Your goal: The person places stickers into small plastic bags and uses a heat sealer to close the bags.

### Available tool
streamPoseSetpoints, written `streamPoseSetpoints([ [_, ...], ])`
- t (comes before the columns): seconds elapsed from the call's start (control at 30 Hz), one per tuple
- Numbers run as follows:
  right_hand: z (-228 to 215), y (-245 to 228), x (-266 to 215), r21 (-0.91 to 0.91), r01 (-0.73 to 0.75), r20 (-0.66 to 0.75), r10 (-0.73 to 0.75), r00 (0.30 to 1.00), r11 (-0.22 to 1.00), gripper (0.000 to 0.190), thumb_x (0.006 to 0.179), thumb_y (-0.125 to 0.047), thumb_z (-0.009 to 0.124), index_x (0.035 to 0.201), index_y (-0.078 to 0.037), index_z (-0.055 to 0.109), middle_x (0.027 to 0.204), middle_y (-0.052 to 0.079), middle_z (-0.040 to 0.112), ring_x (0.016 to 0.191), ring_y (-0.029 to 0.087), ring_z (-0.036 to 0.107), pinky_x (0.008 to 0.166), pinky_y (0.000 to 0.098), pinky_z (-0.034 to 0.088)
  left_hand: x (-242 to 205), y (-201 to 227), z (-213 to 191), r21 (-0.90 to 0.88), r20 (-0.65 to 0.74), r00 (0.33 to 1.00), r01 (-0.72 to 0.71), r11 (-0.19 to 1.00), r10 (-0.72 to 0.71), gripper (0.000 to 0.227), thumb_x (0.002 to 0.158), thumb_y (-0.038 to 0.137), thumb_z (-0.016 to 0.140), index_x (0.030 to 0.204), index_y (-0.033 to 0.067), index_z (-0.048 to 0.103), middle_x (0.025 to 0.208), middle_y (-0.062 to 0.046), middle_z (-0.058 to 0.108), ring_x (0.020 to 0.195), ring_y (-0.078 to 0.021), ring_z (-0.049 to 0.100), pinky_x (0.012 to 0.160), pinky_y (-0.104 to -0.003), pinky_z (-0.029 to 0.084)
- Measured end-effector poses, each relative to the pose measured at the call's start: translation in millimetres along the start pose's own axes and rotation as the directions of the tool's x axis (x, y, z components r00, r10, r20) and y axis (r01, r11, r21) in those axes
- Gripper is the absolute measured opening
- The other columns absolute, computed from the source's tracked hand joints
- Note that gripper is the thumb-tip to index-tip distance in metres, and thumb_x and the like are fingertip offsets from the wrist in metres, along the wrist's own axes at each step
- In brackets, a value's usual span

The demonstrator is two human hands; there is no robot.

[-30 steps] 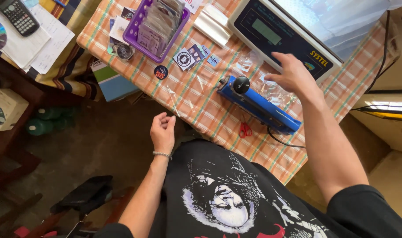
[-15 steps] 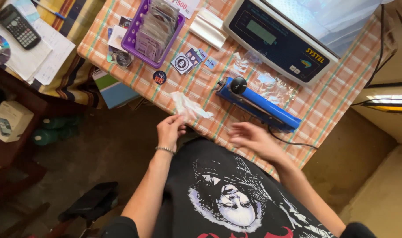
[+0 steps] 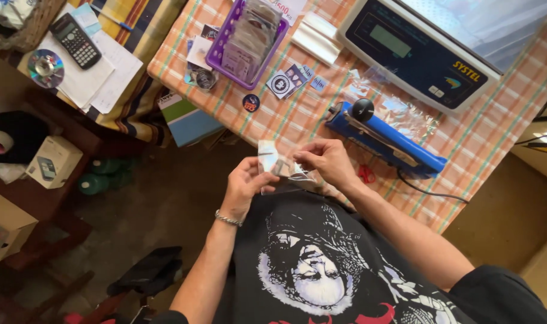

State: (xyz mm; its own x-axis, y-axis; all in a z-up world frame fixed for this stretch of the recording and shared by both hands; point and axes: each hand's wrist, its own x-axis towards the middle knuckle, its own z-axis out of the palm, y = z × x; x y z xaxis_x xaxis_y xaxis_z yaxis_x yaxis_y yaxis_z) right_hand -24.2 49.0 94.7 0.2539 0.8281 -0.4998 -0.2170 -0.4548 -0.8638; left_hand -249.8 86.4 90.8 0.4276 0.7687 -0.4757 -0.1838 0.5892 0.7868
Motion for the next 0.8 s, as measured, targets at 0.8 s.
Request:
streamPoseSetpoints([
  [0.8, -60, -19, -91, -0.192, 0.225, -0.383, -0.284, 0.879, 0.955, 0.020, 0.101, -0.015, 0.069, 0.117, -0.015, 0.081, 0.070, -0.003, 0.068, 0.068, 0.002, 0.051, 0.066, 0.0209, 0.052, -6, 3, 84, 0.386, 0.110, 0.965, -0.263, 0.884, 0.239, 0.019, 0.099, 0.013, 0.070, 0.084, 0.0037, 0.076, 0.062, -0.014, 0.074, 0.048, -0.0144, 0.068, 0.049, -0.024, 0.058],
])
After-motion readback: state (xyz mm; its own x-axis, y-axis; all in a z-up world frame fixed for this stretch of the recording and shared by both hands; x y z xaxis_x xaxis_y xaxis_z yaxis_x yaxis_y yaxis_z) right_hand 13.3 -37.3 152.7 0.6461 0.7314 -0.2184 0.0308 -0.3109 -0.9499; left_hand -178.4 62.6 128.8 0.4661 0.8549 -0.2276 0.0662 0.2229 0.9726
